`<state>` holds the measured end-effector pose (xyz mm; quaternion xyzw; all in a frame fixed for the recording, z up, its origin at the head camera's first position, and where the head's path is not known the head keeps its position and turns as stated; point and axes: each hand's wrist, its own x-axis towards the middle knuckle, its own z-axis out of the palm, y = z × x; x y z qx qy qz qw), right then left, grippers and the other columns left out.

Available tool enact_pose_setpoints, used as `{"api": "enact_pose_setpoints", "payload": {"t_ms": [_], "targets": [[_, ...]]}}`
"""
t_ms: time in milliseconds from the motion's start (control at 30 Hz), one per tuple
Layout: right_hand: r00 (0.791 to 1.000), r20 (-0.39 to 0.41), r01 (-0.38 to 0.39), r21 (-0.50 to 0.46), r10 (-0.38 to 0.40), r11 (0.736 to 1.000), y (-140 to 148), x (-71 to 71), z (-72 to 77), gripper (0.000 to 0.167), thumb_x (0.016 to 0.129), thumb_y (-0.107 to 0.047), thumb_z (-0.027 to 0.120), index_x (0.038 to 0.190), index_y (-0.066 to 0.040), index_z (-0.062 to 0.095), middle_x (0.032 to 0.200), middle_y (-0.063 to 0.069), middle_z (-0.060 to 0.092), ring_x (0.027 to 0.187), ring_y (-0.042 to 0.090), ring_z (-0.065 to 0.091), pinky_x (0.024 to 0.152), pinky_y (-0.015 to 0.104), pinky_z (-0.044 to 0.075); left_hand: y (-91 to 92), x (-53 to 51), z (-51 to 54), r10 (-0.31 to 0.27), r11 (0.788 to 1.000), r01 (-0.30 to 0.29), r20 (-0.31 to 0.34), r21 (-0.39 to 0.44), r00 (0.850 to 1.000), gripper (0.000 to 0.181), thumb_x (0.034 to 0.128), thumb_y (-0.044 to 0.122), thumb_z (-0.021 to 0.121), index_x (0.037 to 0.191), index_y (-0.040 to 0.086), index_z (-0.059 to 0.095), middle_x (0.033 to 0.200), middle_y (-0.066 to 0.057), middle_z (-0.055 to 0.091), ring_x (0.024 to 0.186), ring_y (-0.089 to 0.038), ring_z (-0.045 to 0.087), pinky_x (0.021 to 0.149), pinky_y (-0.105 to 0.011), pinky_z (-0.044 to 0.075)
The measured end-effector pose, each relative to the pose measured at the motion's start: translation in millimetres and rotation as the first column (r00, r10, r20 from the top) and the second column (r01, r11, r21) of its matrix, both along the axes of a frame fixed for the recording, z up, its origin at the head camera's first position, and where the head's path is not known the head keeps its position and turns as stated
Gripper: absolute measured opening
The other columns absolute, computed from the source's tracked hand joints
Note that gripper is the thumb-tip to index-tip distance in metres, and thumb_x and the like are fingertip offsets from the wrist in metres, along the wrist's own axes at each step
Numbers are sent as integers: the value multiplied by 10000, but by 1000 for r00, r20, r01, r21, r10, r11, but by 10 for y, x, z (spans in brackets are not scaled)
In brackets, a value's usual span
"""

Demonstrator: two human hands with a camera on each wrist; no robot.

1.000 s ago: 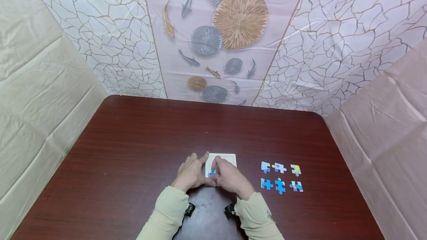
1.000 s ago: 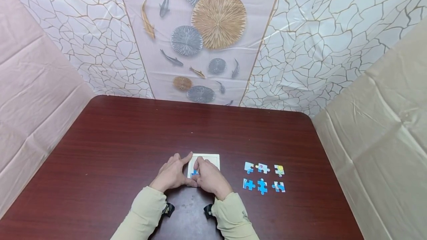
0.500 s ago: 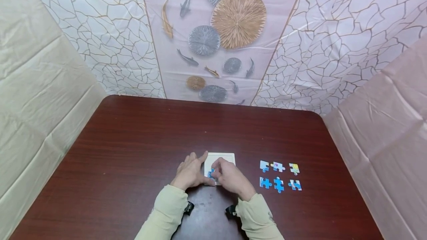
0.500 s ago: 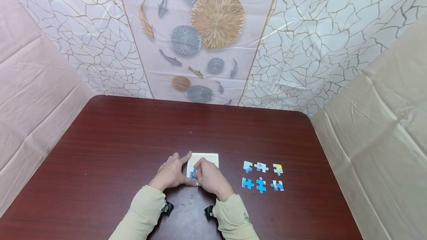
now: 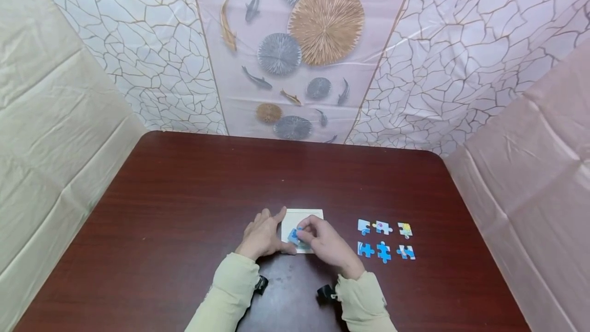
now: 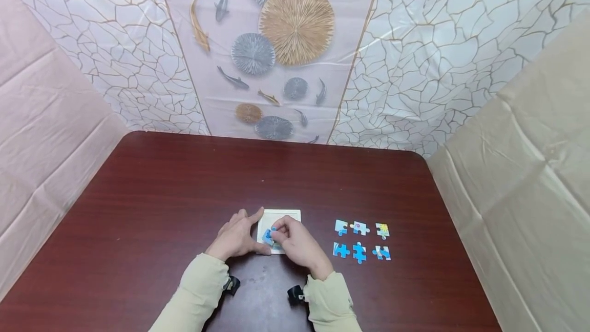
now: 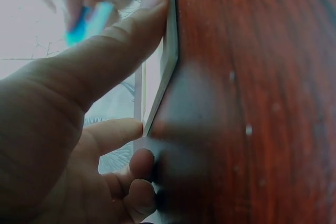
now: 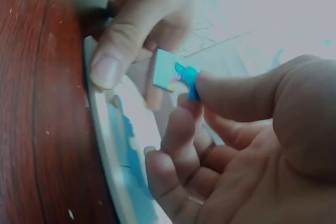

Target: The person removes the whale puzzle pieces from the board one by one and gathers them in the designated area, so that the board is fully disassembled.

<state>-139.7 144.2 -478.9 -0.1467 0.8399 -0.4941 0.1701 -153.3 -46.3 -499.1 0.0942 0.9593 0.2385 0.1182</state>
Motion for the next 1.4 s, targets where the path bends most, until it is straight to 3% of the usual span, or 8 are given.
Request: {"api": "enact_pose_setpoints", "payload": {"t_ms": [133,233,367,500,700,767,1033,1400], "targets": [[999,-1,51,4,-51,999,106,106,113,157,968,-244,619,1023,-100,650,865,54,640,694,309,575,597,317,466,0,0,-8,1,1000,0,8,-8,1000,1145,572,613,860,1521,216,357,1133,-144,483,934,-262,442,691,-354,377],[990,-12,138,34,-138,990,226,185,198,119,933,-235,669,988,-130,681,821,69,647,646,307,574,586,320,471,5,1,-6,7,1000,-7,12,-6,1000,1141,575,611,860,1522,222,356,1177,-159,482,948,-263,443,702,-361,378],[959,-35,282,132,-280,950,421,293,285,86,907,-216,703,967,-156,691,802,22,634,656,205,544,581,301,447,9,5,4,16,1000,-16,18,-2,1000,1147,568,599,870,1523,229,354,1196,-165,477,940,-257,438,702,-363,376],[933,-60,358,228,-354,905,640,386,335,87,919,-214,687,971,-144,685,791,-11,612,666,168,508,575,298,414,7,8,8,18,1000,-18,12,-2,1000,1152,562,590,877,1523,229,353,1147,-146,477,895,-242,419,678,-347,356],[924,-132,382,397,-360,835,919,508,334,63,924,-205,675,945,-146,682,759,-29,592,659,145,503,635,326,406,8,13,10,19,1000,-19,14,-7,1000,1147,566,595,873,1523,234,353,1190,-158,475,927,-251,430,713,-365,370],[923,-136,382,421,-359,822,976,543,305,50,911,-195,691,919,-147,683,747,-36,594,659,138,508,647,325,409,10,14,12,19,1000,-19,16,-6,1000,1148,563,596,873,1522,235,356,1192,-160,475,934,-255,433,723,-373,375],[937,-62,335,425,-343,841,1020,594,127,69,843,-122,754,826,-143,690,686,-38,597,622,137,499,565,289,397,4,12,14,19,1000,-19,18,-7,1000,1149,562,595,875,1522,238,355,1182,-155,476,922,-248,431,728,-373,378],[938,-45,320,492,-343,810,1005,630,65,59,891,-124,695,872,-122,639,732,-32,561,639,138,494,598,317,400,-3,19,15,9,1000,-9,13,1,1000,1133,579,588,870,1523,231,355,1172,-162,480,913,-252,429,704,-362,370]]}}
